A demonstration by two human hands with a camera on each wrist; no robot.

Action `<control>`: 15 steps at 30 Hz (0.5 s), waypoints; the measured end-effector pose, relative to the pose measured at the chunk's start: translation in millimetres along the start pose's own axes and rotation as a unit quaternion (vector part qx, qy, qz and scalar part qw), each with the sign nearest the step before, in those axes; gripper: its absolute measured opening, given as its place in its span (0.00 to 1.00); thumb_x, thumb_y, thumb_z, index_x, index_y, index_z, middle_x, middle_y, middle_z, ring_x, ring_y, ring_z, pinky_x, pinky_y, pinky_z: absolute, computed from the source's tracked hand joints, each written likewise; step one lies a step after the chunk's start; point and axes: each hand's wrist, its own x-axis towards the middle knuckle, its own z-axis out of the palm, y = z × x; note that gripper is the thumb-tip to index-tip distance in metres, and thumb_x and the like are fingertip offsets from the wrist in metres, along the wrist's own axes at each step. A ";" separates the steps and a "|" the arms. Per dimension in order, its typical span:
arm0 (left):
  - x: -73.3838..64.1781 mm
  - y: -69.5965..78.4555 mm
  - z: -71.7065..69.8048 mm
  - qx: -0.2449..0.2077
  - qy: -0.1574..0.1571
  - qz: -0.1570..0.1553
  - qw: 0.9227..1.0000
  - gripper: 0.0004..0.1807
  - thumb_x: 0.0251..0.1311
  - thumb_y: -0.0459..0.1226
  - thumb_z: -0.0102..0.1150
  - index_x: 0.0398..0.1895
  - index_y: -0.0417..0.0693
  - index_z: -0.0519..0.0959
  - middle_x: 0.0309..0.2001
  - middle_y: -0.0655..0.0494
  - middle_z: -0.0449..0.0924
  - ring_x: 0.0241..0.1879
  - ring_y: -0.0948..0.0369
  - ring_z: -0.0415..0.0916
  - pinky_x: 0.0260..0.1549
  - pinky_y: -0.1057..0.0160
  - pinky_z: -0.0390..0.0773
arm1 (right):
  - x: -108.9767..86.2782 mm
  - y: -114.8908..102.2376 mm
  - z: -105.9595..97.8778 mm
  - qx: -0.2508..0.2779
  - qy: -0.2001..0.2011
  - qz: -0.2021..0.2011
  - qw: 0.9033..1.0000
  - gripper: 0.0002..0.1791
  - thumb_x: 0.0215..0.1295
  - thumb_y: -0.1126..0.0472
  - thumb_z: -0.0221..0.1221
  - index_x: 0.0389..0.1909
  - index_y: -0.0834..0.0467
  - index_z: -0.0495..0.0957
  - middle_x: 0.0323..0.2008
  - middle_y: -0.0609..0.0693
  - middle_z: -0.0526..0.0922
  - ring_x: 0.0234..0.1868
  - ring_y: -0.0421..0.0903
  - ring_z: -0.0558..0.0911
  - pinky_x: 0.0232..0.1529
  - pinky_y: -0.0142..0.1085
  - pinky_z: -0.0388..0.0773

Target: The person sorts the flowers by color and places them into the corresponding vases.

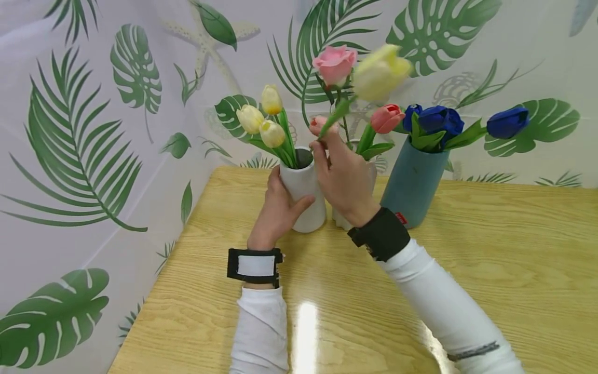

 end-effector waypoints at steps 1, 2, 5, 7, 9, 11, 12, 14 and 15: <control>-0.7 0.5 0.0 0.000 -0.002 -0.002 1.000 0.54 0.63 0.43 0.66 0.77 0.40 0.37 0.71 0.39 0.55 0.67 0.47 0.62 0.65 0.48 0.66 | 3.0 -0.9 0.5 -0.006 -0.038 0.030 0.999 0.16 0.75 0.64 0.52 0.59 0.66 0.73 0.36 0.60 0.84 0.17 0.48 0.71 0.19 0.39 0.61; -1.4 0.8 0.0 0.000 -0.003 -0.004 1.000 0.54 0.63 0.43 0.66 0.77 0.40 0.37 0.71 0.39 0.55 0.67 0.47 0.62 0.65 0.47 0.66 | 4.8 -2.1 0.3 -0.012 -0.077 0.059 0.995 0.17 0.76 0.63 0.51 0.60 0.66 0.73 0.36 0.61 0.84 0.16 0.49 0.71 0.19 0.39 0.61; -2.6 2.1 0.2 0.002 -0.005 -0.012 1.000 0.54 0.63 0.43 0.66 0.77 0.39 0.37 0.70 0.38 0.56 0.67 0.46 0.63 0.65 0.47 0.66 | 4.9 -3.1 -1.1 -0.014 -0.151 0.126 0.980 0.19 0.75 0.64 0.49 0.62 0.67 0.73 0.27 0.62 0.81 0.16 0.50 0.69 0.20 0.39 0.60; -2.1 2.9 0.2 0.001 -0.003 -0.012 1.000 0.54 0.63 0.43 0.66 0.77 0.39 0.38 0.70 0.37 0.56 0.67 0.46 0.63 0.65 0.47 0.66 | 0.8 -2.4 -2.1 -0.008 -0.150 0.138 0.979 0.20 0.74 0.65 0.50 0.63 0.68 0.73 0.25 0.60 0.80 0.15 0.50 0.67 0.20 0.39 0.59; -1.4 3.1 -0.3 0.002 0.001 -0.010 1.000 0.53 0.62 0.42 0.67 0.77 0.39 0.39 0.70 0.38 0.57 0.67 0.46 0.63 0.65 0.47 0.65 | -5.8 -0.4 -2.2 -0.012 -0.135 0.126 0.983 0.19 0.73 0.66 0.51 0.61 0.68 0.75 0.20 0.58 0.76 0.16 0.50 0.67 0.20 0.39 0.60; -1.1 2.7 -0.7 0.003 0.005 -0.006 1.000 0.53 0.62 0.42 0.67 0.77 0.38 0.39 0.70 0.37 0.57 0.66 0.47 0.63 0.66 0.47 0.65 | -14.2 2.9 -1.1 -0.016 -0.127 0.112 0.985 0.19 0.72 0.66 0.52 0.60 0.67 0.77 0.19 0.56 0.76 0.16 0.48 0.69 0.23 0.40 0.64; -1.3 2.5 -0.8 0.005 0.007 -0.005 1.000 0.53 0.62 0.42 0.67 0.77 0.38 0.40 0.69 0.37 0.57 0.66 0.47 0.63 0.66 0.47 0.65 | -19.1 4.4 -0.7 -0.016 -0.126 0.107 0.986 0.19 0.72 0.65 0.52 0.61 0.67 0.76 0.19 0.55 0.76 0.17 0.47 0.70 0.24 0.40 0.65; -2.0 2.2 -0.8 0.008 0.006 -0.004 1.000 0.53 0.62 0.42 0.67 0.77 0.38 0.40 0.70 0.37 0.57 0.67 0.47 0.63 0.66 0.47 0.65 | -29.5 7.8 -0.2 -0.007 -0.135 0.099 0.986 0.21 0.72 0.66 0.52 0.63 0.66 0.74 0.17 0.54 0.76 0.16 0.46 0.71 0.25 0.39 0.67; -2.1 2.0 -0.7 0.010 0.006 -0.001 1.000 0.53 0.62 0.42 0.67 0.77 0.38 0.39 0.70 0.37 0.57 0.67 0.47 0.63 0.66 0.47 0.65 | -34.7 9.1 -0.1 -0.001 -0.141 0.100 0.985 0.23 0.72 0.66 0.52 0.66 0.66 0.72 0.17 0.53 0.75 0.16 0.45 0.70 0.25 0.39 0.67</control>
